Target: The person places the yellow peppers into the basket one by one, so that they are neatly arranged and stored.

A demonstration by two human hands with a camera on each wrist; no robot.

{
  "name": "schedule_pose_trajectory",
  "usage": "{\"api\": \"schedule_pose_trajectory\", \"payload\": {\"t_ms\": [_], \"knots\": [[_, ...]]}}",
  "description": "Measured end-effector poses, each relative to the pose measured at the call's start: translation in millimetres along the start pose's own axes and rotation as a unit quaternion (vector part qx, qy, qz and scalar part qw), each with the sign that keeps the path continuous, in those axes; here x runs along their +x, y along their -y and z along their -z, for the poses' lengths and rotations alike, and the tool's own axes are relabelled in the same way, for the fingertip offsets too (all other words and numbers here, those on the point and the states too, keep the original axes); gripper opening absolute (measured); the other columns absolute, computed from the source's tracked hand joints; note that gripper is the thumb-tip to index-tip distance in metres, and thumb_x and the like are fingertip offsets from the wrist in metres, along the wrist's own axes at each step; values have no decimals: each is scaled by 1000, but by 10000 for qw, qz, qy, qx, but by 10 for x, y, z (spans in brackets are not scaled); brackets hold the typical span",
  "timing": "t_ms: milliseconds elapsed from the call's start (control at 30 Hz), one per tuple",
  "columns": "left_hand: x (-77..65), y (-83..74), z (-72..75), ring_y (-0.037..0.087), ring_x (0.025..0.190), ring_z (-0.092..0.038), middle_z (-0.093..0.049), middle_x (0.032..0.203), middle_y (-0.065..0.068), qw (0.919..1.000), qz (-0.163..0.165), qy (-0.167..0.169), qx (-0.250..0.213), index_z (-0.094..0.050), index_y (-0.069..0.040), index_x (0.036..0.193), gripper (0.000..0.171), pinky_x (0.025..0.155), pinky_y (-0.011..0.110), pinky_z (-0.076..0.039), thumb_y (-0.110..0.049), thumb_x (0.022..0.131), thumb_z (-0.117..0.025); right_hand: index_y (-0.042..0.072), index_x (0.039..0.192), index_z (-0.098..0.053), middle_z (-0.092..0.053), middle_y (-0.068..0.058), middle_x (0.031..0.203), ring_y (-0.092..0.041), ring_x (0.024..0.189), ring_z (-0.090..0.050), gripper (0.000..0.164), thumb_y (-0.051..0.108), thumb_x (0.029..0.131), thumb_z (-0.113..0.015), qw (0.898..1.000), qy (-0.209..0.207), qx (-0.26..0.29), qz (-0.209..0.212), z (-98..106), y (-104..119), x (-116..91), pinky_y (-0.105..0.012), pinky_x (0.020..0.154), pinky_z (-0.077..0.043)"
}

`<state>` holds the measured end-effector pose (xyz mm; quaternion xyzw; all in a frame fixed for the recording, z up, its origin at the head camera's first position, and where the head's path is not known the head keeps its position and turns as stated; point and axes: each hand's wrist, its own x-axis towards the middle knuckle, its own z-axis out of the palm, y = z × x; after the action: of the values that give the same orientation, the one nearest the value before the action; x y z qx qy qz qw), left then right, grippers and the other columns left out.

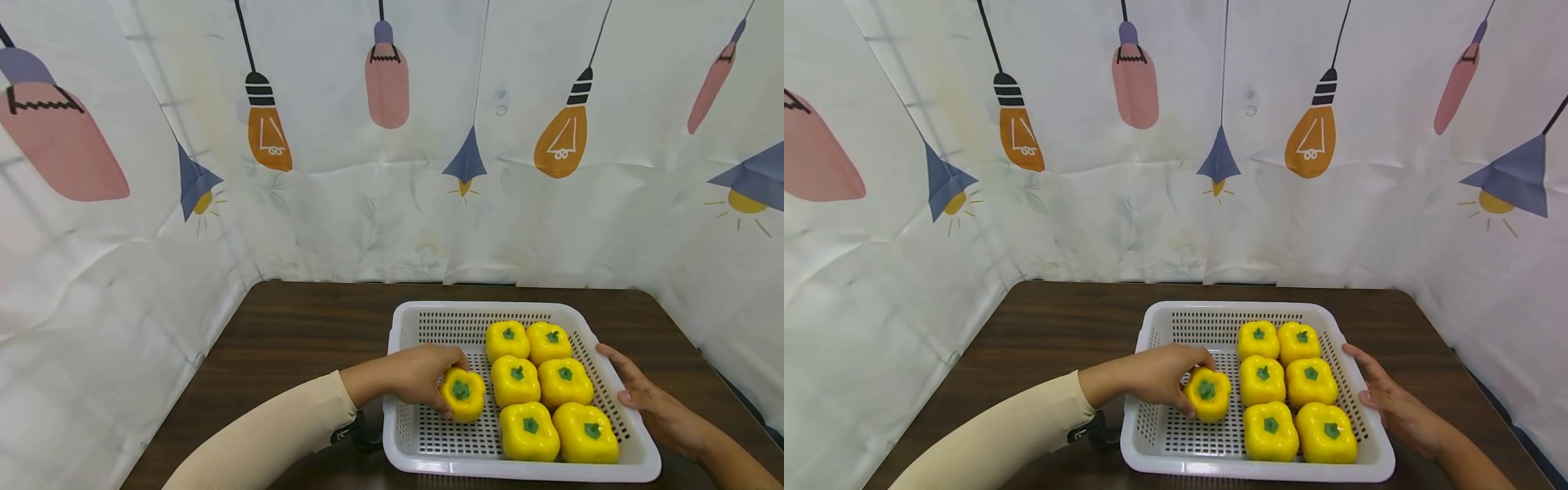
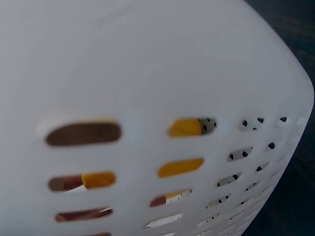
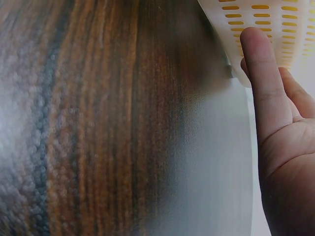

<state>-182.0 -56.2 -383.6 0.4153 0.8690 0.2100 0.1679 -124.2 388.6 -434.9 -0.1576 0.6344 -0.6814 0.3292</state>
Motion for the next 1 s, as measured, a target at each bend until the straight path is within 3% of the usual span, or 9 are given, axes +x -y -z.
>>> {"api": "schedule_pose_trajectory", "payload": {"t_ms": [500, 667, 767, 900, 1000], "knots": [[22, -90, -6, 2, 97, -58, -65, 110, -9, 9990, 209, 192, 353, -59, -20, 128, 72, 90, 23, -50, -25, 68, -99, 51, 157, 9, -26, 26, 148, -27, 129, -54, 66, 19, 109, -22, 10000, -10, -8, 10, 36, 14, 15, -62, 96, -50], [24, -100, -7, 7, 117, -58, -64, 130, -5, 9983, 167, 144, 539, -54, -19, 141, 89, 103, 27, -46, -25, 66, -99, 53, 157, 5, -28, 28, 146, -26, 127, -55, 66, 17, 108, -21, 9999, -28, -133, 30, 69, 25, 29, -63, 95, -51], [14, -94, 12, 11, 132, -51, -56, 146, -1, 9985, 82, 97, 536, -45, -18, 151, 96, 112, 31, -40, -28, 71, -97, 54, 157, 1, -36, 29, 146, -27, 125, -58, 67, 14, 108, -21, 9997, -18, -242, 46, 92, 48, 29, -63, 93, -52], [-45, -64, 75, 12, 140, -44, -48, 154, -2, 9994, 8, -30, 350, -41, -18, 156, 88, 115, 34, -37, -36, 83, -87, 53, 159, -2, -48, 21, 145, -30, 124, -60, 69, 11, 108, -25, 9987, -122, -496, -7, 106, 110, 11, -61, 90, -54], [-134, -35, 141, 14, 141, -43, -47, 154, -3, 9996, 35, -204, 178, -41, -20, 156, 80, 115, 37, -37, -42, 90, -79, 44, 162, -3, -43, -6, 155, -26, 120, -62, 69, 12, 108, -31, 9928, -536, -1060, -130, 74, 180, -9, -57, 88, -57]]}}
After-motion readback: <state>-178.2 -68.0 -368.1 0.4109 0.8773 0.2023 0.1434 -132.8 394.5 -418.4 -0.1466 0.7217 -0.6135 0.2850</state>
